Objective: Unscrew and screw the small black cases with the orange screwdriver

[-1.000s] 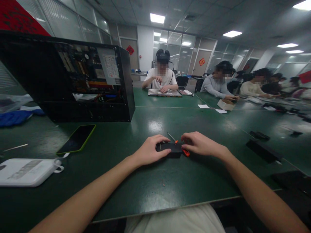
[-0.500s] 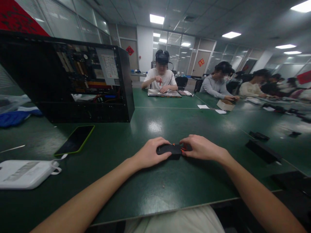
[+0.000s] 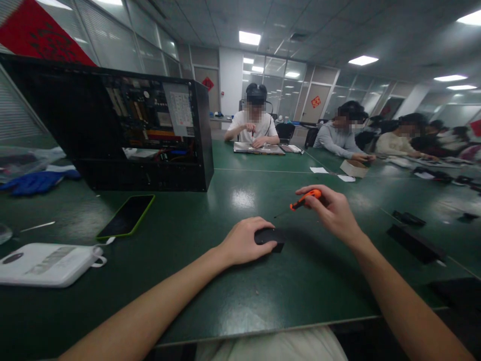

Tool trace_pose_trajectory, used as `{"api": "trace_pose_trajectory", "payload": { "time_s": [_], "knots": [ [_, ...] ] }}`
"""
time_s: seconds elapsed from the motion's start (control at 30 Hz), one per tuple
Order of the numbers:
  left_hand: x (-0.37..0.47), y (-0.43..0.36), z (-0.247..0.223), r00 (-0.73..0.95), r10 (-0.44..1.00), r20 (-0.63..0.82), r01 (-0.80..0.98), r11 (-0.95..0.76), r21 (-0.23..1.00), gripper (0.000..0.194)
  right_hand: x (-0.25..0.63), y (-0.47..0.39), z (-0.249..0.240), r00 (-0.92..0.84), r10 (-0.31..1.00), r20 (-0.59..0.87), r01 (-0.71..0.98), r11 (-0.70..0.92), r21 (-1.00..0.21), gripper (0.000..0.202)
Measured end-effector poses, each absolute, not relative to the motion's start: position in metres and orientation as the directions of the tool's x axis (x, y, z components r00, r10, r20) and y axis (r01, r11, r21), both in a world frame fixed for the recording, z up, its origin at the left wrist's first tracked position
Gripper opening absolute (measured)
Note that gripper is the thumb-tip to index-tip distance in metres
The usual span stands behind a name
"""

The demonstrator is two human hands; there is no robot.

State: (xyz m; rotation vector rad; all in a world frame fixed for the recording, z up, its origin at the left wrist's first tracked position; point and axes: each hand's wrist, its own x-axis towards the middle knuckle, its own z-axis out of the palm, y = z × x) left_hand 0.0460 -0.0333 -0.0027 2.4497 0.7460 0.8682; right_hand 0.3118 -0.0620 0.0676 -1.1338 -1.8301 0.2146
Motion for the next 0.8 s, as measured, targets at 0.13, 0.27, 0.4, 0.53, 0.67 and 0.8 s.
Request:
{"api": "trace_pose_trajectory", "payload": {
  "time_s": [0.13,0.27,0.4,0.53,0.67,0.8],
  "knots": [
    [0.047,-0.034,-0.003,0.648,0.624,0.436,0.331,-0.747,0.577,0.032,0.307,-0.064,0.065,-0.034,0.735,0.677,0.426,0.624,-0.655,0.023],
    [0.047,-0.037,-0.002,0.668,0.607,0.430,0.310,-0.753,0.581,0.032,0.299,-0.066,0.065,-0.052,0.739,0.672,0.369,0.640,-0.674,0.022],
    [0.048,-0.039,-0.001,0.687,0.588,0.427,0.295,-0.763,0.576,0.034,0.293,-0.068,0.066,-0.102,0.730,0.676,0.369,0.658,-0.656,0.021],
    [0.049,-0.038,-0.002,0.688,0.586,0.428,0.289,-0.762,0.579,0.034,0.289,-0.068,0.067,-0.114,0.726,0.678,0.358,0.667,-0.654,0.021],
    [0.049,-0.037,-0.003,0.689,0.587,0.425,0.287,-0.759,0.584,0.035,0.286,-0.066,0.065,-0.146,0.736,0.661,0.362,0.661,-0.657,0.020],
    [0.049,-0.037,-0.003,0.689,0.586,0.427,0.286,-0.761,0.583,0.036,0.286,-0.065,0.066,-0.174,0.749,0.639,0.401,0.647,-0.649,0.019]
  ]
}}
